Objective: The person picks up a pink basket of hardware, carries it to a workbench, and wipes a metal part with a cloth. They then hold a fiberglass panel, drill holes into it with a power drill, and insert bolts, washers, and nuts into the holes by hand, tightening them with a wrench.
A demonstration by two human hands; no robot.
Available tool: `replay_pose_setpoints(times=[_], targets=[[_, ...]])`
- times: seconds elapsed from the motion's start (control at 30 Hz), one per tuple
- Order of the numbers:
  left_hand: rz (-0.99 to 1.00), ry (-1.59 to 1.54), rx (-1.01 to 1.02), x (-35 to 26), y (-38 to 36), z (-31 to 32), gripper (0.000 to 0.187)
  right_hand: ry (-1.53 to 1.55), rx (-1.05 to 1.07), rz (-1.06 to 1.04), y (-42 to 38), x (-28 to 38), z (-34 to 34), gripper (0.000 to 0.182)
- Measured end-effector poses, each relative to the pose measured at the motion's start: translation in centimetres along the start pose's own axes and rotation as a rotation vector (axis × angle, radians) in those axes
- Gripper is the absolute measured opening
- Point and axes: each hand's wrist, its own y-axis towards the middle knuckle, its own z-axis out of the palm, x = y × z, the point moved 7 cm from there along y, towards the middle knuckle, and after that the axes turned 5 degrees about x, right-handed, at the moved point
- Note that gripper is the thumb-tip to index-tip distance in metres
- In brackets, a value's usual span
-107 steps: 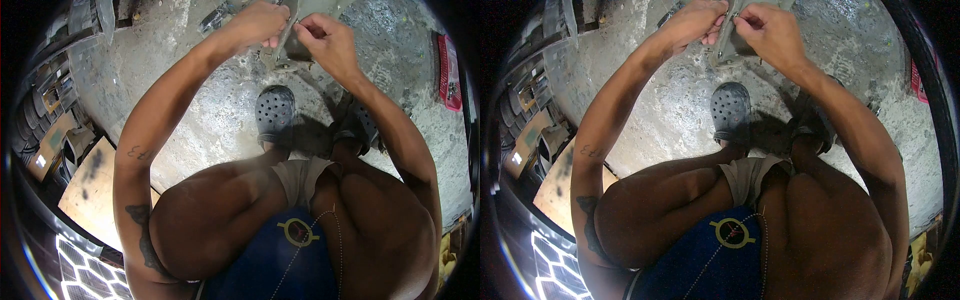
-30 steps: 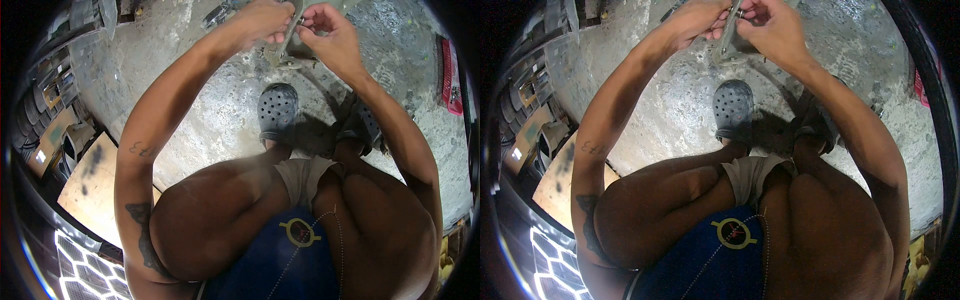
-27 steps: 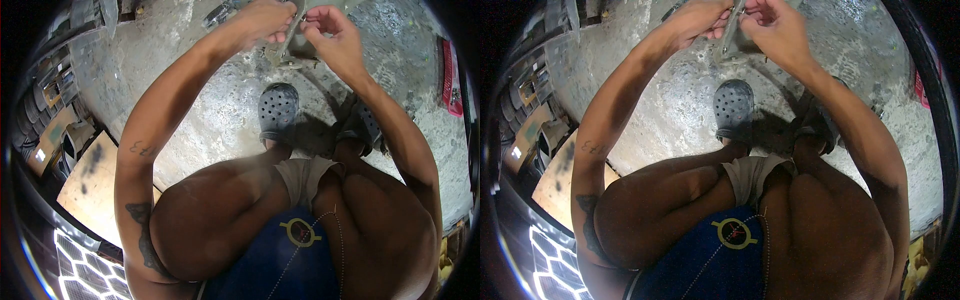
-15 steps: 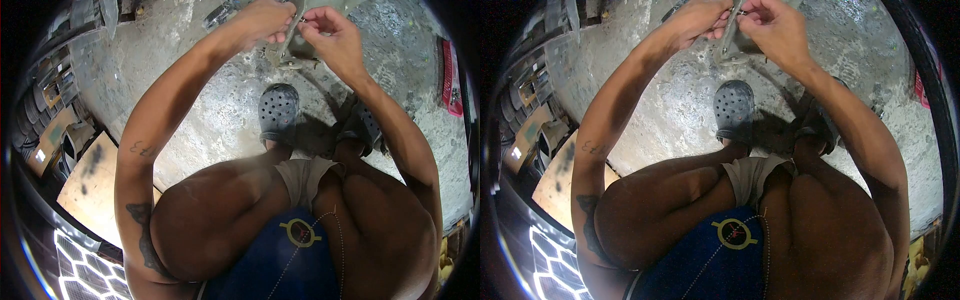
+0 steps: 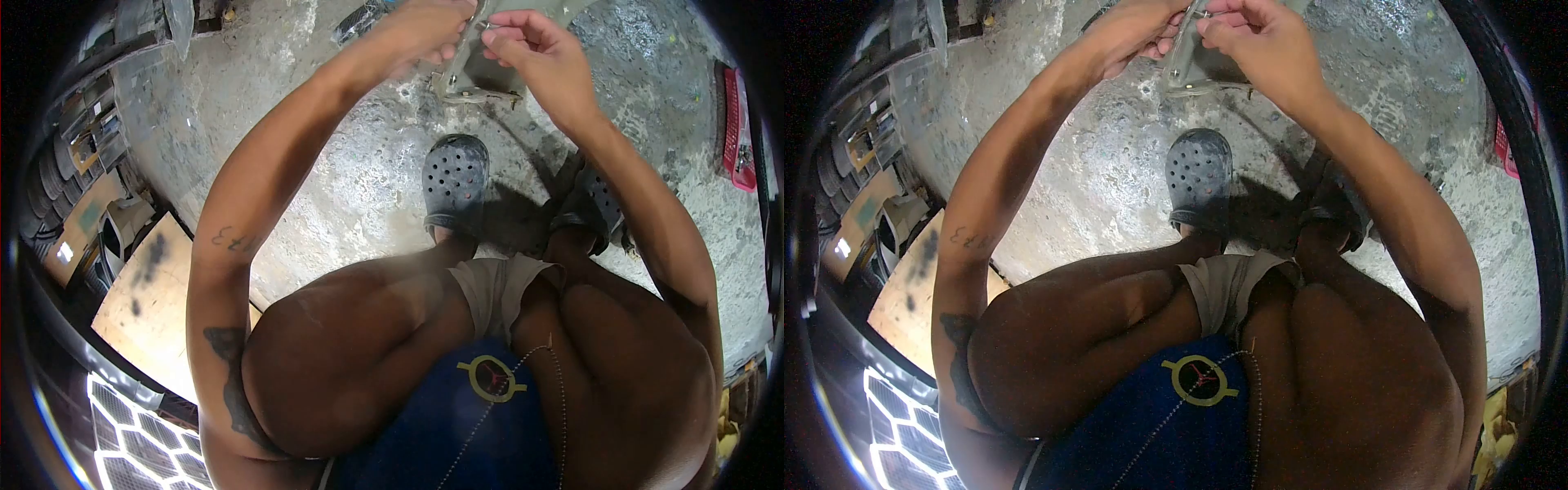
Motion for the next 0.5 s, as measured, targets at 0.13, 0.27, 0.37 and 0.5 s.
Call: replay_pose_setpoints(times=[0.13, 0.27, 0.37, 0.5], targets=[[0.012, -0.163, 0.082, 1.0, 0.4, 0.6, 0.042, -0.112, -0.012, 0.185, 0.2, 1.0, 0.5, 0.015], [0.182, -0.210, -0.221, -0.2, -1.2, 0.9, 0.027, -0.103, 0.014, 0.149, 1.0, -0.6, -0.5, 0.009], [0.276, -0.214, -0.282, 0.4, -1.6, 1.1, 0.020, -0.020, -0.019, 0.175, 0.7, -0.7, -0.7, 0.007], [0.231, -0.336, -0.191, 0.4, -2.4, 2.1, 0.016, -0.069, -0.036, 0.212, 0.3, 0.5, -1.1, 0.006]])
